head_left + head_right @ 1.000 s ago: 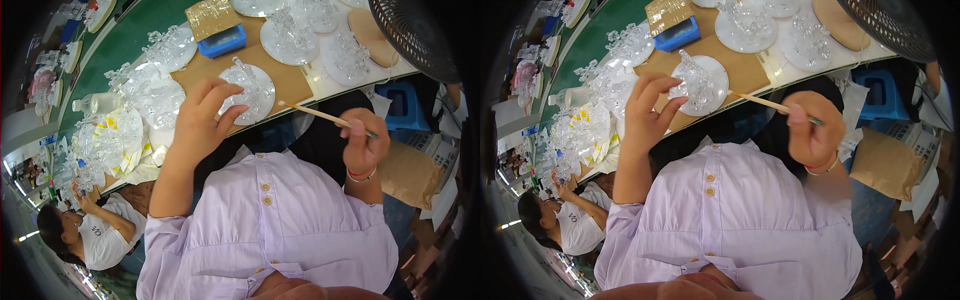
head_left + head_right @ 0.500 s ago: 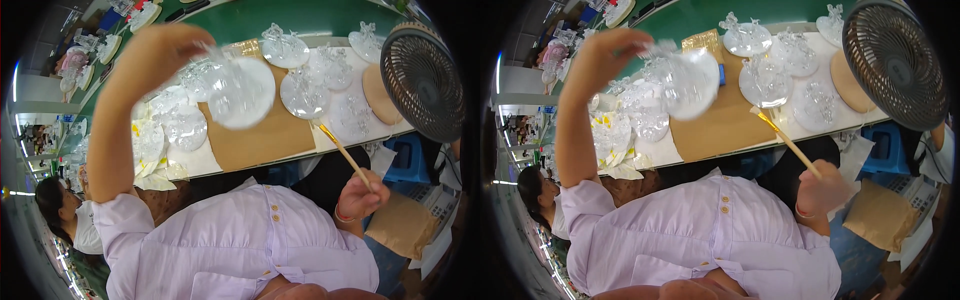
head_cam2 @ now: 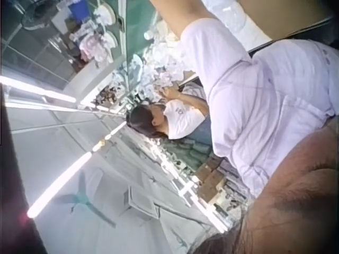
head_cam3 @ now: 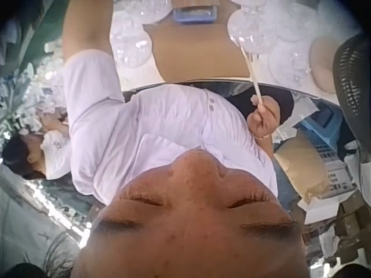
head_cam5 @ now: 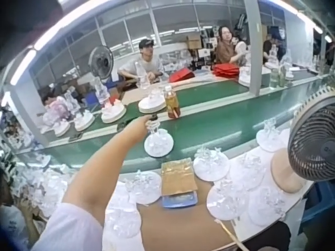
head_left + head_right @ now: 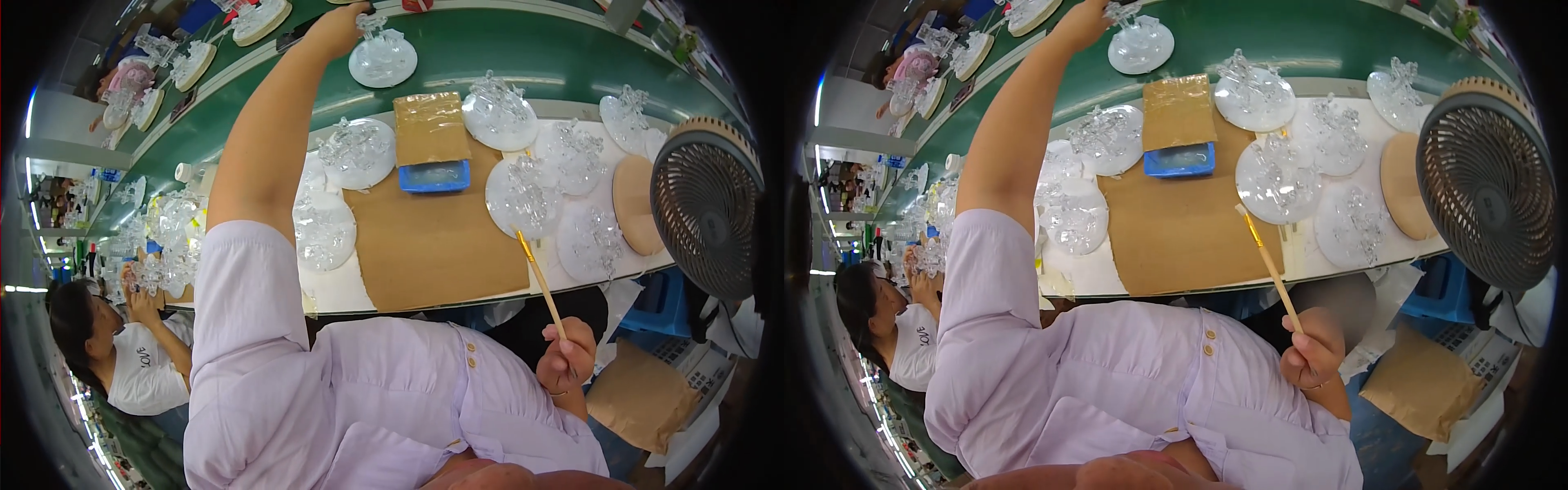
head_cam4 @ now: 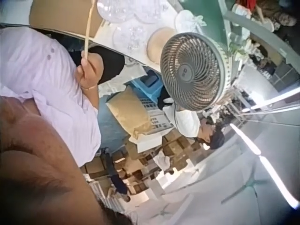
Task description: Applying glue to decorative crystal components and assembling light fixtures on a production line.
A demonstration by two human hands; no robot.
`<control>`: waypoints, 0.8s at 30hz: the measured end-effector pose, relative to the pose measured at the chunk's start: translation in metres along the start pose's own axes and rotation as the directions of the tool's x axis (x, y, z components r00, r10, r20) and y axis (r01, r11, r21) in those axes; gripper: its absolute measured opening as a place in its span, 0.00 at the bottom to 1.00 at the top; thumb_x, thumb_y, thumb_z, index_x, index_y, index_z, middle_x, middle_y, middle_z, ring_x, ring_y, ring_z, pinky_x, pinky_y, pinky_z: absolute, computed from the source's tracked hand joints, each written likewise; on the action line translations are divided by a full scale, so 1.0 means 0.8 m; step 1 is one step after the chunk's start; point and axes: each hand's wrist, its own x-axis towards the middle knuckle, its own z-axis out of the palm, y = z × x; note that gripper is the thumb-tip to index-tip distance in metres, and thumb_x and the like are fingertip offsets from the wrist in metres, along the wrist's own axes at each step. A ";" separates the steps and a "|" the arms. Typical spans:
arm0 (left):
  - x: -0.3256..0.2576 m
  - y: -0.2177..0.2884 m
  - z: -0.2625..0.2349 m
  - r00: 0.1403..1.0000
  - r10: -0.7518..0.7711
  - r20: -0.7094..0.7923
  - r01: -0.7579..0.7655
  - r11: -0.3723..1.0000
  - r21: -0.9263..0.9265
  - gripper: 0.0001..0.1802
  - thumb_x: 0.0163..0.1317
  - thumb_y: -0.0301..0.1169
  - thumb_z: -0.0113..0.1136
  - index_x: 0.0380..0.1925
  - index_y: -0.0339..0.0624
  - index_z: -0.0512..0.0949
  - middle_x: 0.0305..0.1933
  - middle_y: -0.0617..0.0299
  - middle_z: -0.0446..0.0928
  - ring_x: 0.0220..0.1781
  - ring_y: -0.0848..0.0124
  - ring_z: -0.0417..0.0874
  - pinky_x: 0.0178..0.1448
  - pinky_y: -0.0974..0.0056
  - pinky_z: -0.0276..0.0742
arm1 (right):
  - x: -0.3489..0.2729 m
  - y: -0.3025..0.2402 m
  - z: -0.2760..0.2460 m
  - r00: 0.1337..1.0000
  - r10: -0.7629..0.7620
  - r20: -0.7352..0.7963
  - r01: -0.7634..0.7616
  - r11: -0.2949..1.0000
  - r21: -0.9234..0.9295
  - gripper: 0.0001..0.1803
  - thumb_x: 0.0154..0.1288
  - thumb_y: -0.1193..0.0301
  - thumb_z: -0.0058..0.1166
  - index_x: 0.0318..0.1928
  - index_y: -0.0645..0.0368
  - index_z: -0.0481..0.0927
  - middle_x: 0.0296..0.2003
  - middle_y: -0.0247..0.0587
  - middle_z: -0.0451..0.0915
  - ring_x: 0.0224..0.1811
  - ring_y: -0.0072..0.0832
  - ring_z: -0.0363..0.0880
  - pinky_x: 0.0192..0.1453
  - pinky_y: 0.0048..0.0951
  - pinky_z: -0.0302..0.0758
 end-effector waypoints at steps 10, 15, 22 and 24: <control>-0.116 0.156 -0.136 0.702 0.496 0.511 -0.620 0.778 0.097 0.16 0.53 0.21 0.56 0.44 0.45 0.77 0.42 0.58 0.77 0.43 0.58 0.81 0.47 0.58 0.78 | 0.033 -0.009 0.017 0.985 0.060 0.164 -0.035 0.988 -0.150 0.12 0.71 0.73 0.46 0.52 0.60 0.70 0.34 0.48 0.81 0.30 0.34 0.77 0.37 0.33 0.75; -0.142 0.149 -0.137 0.589 0.497 0.637 -0.724 0.675 0.143 0.04 0.51 0.23 0.58 0.27 0.41 0.74 0.34 0.60 0.76 0.38 0.62 0.81 0.45 0.60 0.78 | 0.090 -0.003 0.040 0.983 0.005 0.186 0.034 0.977 -0.209 0.09 0.64 0.82 0.50 0.45 0.63 0.75 0.32 0.48 0.81 0.30 0.37 0.79 0.36 0.33 0.75; -0.143 0.120 -0.197 0.795 0.494 0.352 -0.587 0.771 0.247 0.05 0.52 0.23 0.58 0.31 0.42 0.77 0.37 0.59 0.78 0.39 0.59 0.81 0.44 0.59 0.78 | 0.152 0.020 0.104 0.992 -0.017 0.123 0.054 0.950 -0.306 0.07 0.61 0.81 0.57 0.40 0.64 0.76 0.30 0.45 0.80 0.27 0.34 0.78 0.32 0.30 0.74; -0.140 0.120 -0.221 0.898 0.366 0.244 -0.427 0.860 0.278 0.08 0.54 0.25 0.59 0.35 0.42 0.78 0.38 0.59 0.79 0.39 0.58 0.82 0.41 0.58 0.78 | 0.156 0.030 0.124 0.991 0.056 0.119 -0.016 0.949 -0.313 0.07 0.62 0.79 0.58 0.40 0.64 0.76 0.29 0.44 0.79 0.27 0.34 0.78 0.31 0.29 0.74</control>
